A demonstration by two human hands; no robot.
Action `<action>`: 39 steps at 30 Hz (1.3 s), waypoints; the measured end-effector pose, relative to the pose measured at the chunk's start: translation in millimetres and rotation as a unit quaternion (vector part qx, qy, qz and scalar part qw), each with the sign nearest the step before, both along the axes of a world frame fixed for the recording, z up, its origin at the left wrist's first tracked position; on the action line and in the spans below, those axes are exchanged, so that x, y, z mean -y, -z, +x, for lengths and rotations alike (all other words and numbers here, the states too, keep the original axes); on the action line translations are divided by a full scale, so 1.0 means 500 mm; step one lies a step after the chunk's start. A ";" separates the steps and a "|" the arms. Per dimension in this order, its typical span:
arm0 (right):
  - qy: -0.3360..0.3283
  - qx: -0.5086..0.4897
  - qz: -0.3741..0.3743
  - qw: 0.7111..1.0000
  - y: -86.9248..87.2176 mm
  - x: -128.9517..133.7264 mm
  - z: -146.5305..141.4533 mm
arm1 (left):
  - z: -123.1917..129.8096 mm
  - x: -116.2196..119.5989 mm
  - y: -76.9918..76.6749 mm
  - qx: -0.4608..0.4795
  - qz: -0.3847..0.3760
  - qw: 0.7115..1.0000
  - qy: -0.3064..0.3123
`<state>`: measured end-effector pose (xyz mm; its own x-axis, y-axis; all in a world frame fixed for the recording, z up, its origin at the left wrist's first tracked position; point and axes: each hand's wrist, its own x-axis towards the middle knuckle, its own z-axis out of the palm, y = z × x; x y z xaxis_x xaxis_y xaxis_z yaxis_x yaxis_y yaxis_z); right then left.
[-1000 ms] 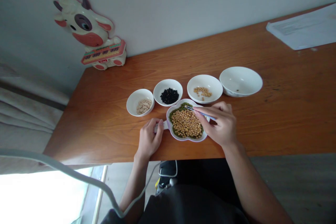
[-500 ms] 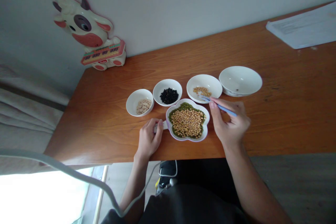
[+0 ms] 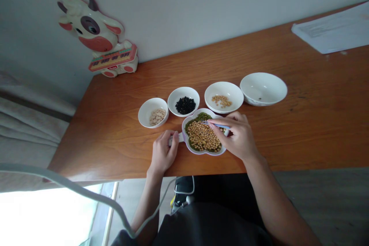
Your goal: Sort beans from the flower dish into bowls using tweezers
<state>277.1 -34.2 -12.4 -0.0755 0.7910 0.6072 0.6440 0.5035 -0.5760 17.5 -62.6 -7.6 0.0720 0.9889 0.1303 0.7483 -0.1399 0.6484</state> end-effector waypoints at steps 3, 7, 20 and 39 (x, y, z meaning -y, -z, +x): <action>-0.002 0.003 -0.006 1.000 0.001 -0.001 0.000 | 0.000 0.000 -0.001 -0.001 0.000 1.000 0.000; -0.002 0.004 -0.012 1.000 0.003 -0.001 0.002 | 0.000 0.000 -0.002 -0.001 -0.001 1.000 -0.001; 0.040 -0.033 0.035 0.998 -0.004 0.001 0.002 | 0.000 0.000 0.001 -0.004 -0.001 1.000 -0.002; 0.000 -0.009 -0.022 1.000 0.007 -0.003 0.006 | 0.001 0.000 -0.003 0.001 -0.001 1.000 -0.002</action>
<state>280.2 -32.8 -15.7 -0.0651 0.8173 0.5726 0.6333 0.4773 -0.6092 17.9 -62.7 -5.9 0.0685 0.9893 0.1288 0.7478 -0.1364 0.6498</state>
